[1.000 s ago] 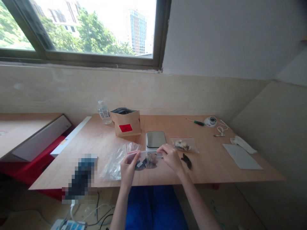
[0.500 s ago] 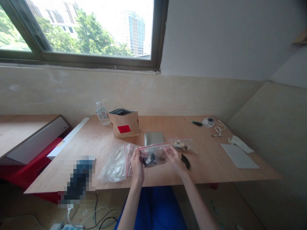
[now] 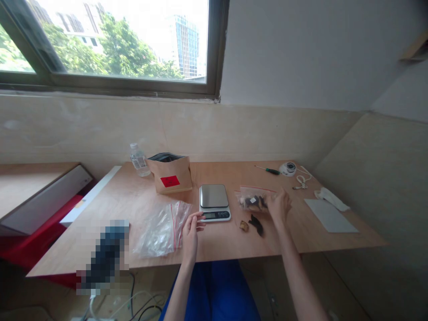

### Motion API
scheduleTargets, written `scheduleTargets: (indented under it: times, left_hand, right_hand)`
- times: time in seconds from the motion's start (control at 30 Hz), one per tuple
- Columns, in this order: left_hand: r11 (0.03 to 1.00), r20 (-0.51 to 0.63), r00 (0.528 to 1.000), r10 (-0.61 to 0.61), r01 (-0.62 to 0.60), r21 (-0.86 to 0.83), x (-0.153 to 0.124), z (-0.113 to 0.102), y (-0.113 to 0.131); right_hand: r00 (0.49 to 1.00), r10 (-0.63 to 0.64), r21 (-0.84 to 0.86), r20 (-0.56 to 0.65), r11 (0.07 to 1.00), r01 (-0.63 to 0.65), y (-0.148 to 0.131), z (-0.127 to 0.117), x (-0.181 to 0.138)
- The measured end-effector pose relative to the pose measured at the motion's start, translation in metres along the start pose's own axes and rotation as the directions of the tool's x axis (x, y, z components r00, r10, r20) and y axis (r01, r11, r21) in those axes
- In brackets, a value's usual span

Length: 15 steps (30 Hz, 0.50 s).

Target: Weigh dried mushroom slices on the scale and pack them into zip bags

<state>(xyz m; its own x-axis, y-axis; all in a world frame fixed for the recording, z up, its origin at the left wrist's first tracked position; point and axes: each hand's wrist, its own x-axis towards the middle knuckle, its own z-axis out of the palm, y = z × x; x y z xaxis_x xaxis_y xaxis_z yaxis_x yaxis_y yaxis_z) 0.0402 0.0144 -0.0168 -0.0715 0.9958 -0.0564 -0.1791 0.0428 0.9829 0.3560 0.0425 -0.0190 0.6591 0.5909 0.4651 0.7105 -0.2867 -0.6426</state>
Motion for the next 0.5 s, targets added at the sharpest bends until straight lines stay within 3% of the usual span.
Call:
scheduleTargets:
  times: [0.07, 0.13, 0.23, 0.37, 0.5]
  left_hand:
    - [1.0, -0.001, 1.0, -0.002, 0.002, 0.01, -0.002, 0.003, 0.0]
    - [1.0, 0.009, 1.0, -0.001, 0.0, 0.017, -0.004, 0.006, 0.001]
    - [0.998, 0.048, 0.999, 0.011, -0.014, 0.055, -0.008, 0.01, 0.0]
    - [0.978, 0.215, 0.976, 0.024, -0.067, 0.195, -0.015, 0.024, -0.013]
    - [0.934, 0.439, 0.896, 0.065, -0.209, 0.29, -0.026, 0.056, -0.032]
  right_hand:
    - [0.993, -0.111, -0.165, 0.028, 0.98, 0.114, -0.005, 0.007, -0.018]
    - [0.972, -0.174, -0.248, 0.16, 0.946, 0.211, -0.012, 0.018, -0.035]
    - [0.951, -0.152, -0.343, 0.27, 0.907, 0.242, -0.019, 0.037, -0.044]
    - [0.943, -0.114, -0.321, 0.314, 0.922, 0.218, -0.023, 0.058, -0.021]
    - [0.927, -0.212, -0.198, 0.31, 0.939, 0.281, -0.025, 0.058, -0.007]
